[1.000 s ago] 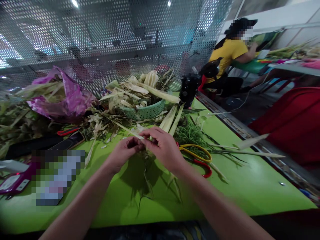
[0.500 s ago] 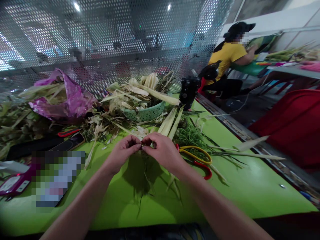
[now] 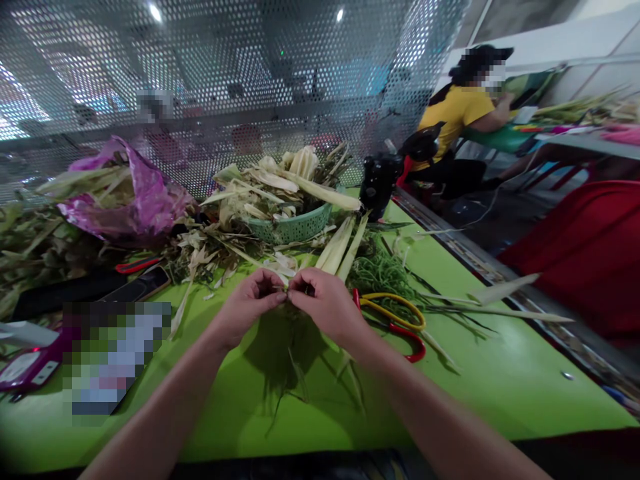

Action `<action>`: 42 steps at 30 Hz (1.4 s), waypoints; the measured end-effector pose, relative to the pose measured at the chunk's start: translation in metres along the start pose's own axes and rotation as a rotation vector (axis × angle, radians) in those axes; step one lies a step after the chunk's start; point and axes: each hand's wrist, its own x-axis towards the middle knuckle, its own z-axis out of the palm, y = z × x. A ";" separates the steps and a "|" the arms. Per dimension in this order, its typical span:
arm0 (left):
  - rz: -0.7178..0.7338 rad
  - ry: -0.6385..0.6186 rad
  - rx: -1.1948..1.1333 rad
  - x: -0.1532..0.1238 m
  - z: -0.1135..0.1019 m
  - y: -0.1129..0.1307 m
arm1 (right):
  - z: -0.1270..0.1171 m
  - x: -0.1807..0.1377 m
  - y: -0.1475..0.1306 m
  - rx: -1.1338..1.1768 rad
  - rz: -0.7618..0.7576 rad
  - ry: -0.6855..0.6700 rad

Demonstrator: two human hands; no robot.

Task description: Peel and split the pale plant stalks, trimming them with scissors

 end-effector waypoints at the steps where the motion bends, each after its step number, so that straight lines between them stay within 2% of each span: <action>1: 0.002 0.012 0.003 -0.001 0.000 0.001 | 0.000 0.000 0.000 0.028 0.019 -0.008; 8: 0.178 0.130 0.321 -0.003 0.003 0.004 | 0.000 0.000 0.002 0.022 0.033 -0.025; 13: 0.278 0.145 0.451 -0.003 0.002 0.001 | -0.001 0.000 0.002 -0.027 -0.008 -0.032; 21: 0.284 0.183 0.643 -0.003 -0.002 -0.002 | -0.002 -0.001 -0.001 -0.135 -0.110 0.010; 26: 0.183 0.163 0.528 -0.001 -0.003 -0.001 | -0.003 0.000 -0.001 -0.171 -0.149 0.014; 31: -0.037 -0.011 0.167 0.000 -0.004 -0.001 | -0.002 0.000 0.000 -0.174 -0.128 0.008; 34: -0.097 -0.062 0.054 -0.002 -0.004 0.000 | -0.001 0.000 0.000 -0.169 -0.125 0.010; 38: -0.118 -0.075 0.027 -0.003 -0.002 0.003 | -0.001 0.000 0.000 -0.146 -0.115 0.008; 42: -0.050 -0.044 0.183 -0.001 -0.002 0.001 | 0.000 0.000 0.000 -0.120 -0.096 -0.012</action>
